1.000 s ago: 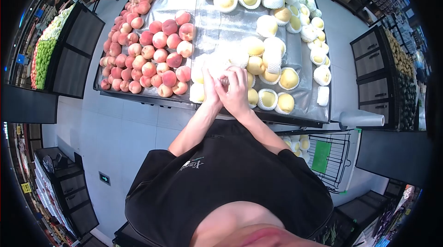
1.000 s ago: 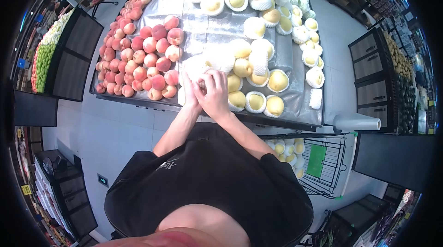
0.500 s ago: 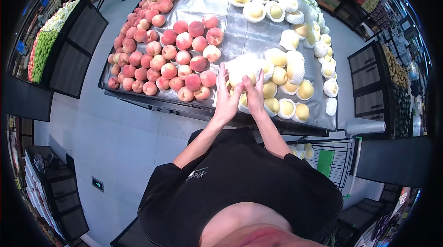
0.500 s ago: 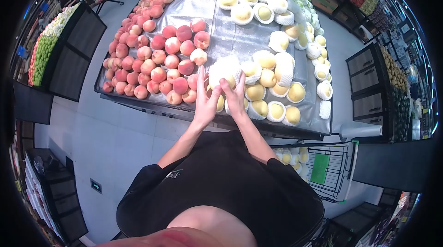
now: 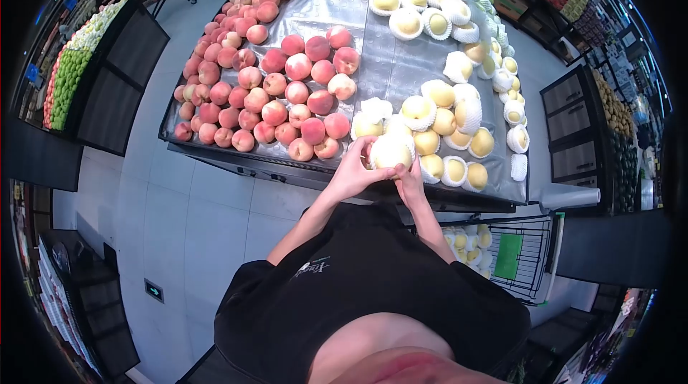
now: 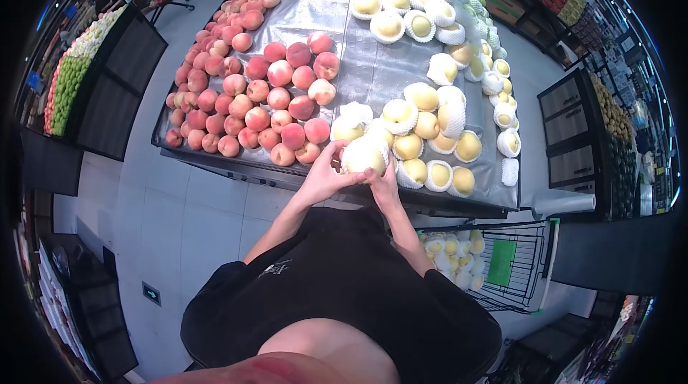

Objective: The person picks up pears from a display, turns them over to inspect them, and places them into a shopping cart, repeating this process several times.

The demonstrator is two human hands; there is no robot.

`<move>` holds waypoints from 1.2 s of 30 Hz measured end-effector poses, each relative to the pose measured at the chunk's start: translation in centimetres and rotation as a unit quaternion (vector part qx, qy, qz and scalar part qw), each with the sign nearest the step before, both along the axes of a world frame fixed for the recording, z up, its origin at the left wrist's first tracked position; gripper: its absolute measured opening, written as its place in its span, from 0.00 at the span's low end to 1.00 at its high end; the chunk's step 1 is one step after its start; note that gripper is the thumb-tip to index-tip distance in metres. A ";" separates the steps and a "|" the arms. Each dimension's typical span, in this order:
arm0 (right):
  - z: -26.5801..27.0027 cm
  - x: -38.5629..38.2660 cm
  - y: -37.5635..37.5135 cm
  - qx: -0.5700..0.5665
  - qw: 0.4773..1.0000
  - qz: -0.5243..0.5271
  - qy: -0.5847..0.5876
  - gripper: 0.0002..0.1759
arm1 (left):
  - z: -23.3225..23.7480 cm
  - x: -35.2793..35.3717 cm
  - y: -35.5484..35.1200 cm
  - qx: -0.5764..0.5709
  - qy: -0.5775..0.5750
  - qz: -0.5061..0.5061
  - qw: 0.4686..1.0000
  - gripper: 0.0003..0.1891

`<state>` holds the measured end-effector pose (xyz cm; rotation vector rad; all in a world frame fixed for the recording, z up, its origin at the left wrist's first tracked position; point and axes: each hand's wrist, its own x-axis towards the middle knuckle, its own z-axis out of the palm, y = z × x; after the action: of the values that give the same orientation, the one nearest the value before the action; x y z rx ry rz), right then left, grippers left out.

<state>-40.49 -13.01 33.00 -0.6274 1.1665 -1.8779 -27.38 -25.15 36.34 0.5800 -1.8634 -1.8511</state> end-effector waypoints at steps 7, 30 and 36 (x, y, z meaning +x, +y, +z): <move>2.6 -0.5 -1.9 0.019 0.976 -0.074 0.204 0.64 | 1.4 0.1 -0.4 -0.129 0.103 0.067 0.984 0.36; 4.4 1.1 -2.4 0.001 0.974 -0.094 0.204 0.61 | 3.8 0.6 -0.9 -0.013 0.117 -0.045 0.992 0.47; 4.3 1.1 -1.9 0.007 0.965 -0.103 0.241 0.53 | 2.2 -0.3 -0.1 0.011 0.153 -0.027 0.988 0.42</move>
<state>-39.43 -14.91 37.33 -1.0284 1.6047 -1.9428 -27.69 -25.22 38.52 0.2347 -1.6720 -1.8756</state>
